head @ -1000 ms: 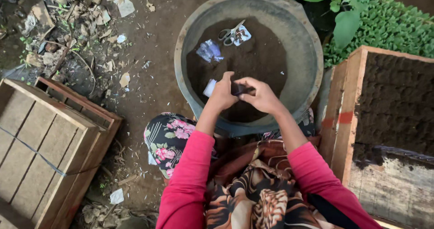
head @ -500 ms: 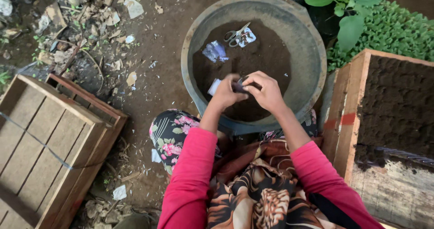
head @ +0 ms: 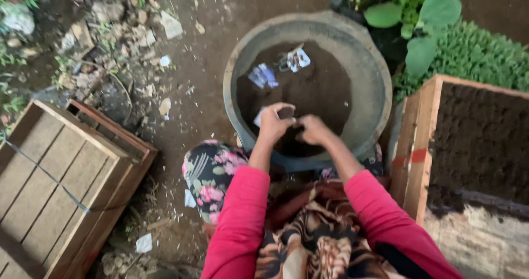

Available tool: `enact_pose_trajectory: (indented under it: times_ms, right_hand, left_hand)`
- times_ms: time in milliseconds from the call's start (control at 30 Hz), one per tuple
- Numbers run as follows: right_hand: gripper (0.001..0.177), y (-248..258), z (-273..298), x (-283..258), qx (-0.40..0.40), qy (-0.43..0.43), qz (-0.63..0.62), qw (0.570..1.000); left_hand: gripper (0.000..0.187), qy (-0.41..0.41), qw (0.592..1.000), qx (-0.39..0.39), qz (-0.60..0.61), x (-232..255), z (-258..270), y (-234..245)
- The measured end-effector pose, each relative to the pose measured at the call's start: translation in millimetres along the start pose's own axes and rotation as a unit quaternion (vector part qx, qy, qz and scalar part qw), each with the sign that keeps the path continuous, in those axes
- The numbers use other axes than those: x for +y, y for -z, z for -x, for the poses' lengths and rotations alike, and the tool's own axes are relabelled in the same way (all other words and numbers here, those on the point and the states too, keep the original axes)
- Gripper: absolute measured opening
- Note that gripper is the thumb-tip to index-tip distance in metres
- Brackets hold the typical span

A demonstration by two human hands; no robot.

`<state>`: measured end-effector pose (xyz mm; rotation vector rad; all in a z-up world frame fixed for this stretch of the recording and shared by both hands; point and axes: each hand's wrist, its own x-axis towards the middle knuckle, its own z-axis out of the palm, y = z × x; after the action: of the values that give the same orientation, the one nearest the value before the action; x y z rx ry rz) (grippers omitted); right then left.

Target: The person scoops soil from a large basin, shapes it into small pucks by hand, and places them into a wooden tray. The person repeats this process multiple times, filling the tray with soil pucks.

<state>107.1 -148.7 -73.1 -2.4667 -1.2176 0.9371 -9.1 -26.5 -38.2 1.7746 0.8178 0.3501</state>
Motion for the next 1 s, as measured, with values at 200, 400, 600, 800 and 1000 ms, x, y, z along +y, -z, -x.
enact_pose_trajectory:
  times_ms: [200, 400, 600, 800, 1000]
  right_hand:
    - [0.016, 78.3, 52.9, -62.1, 0.202, 0.064, -0.047, 0.976]
    - [0.022, 121.6, 65.1, -91.3, 0.232, 0.101, -0.031, 0.967]
    - [0.026, 104.7, -107.8, -40.2, 0.256, -0.073, -0.038, 0.963]
    - [0.049, 96.3, -192.0, -78.4, 0.185, -0.158, 0.115, 0.963]
    - [0.05, 94.5, -185.2, -90.4, 0.187, -0.219, 0.041, 0.957]
  left_hand:
    - [0.04, 0.034, 0.997, 0.001, -0.063, -33.3, -11.4, -16.1]
    - [0.049, 0.092, 0.996, -0.018, 0.009, -19.2, -2.8, -22.4]
    - [0.04, 0.083, 0.994, -0.028, 0.066, -14.5, 6.6, -13.9]
    - [0.04, 0.108, 0.992, -0.027, 0.063, 8.8, 2.1, 2.3]
    - [0.044, 0.14, 0.989, -0.005, 0.035, 4.8, -6.6, 6.4]
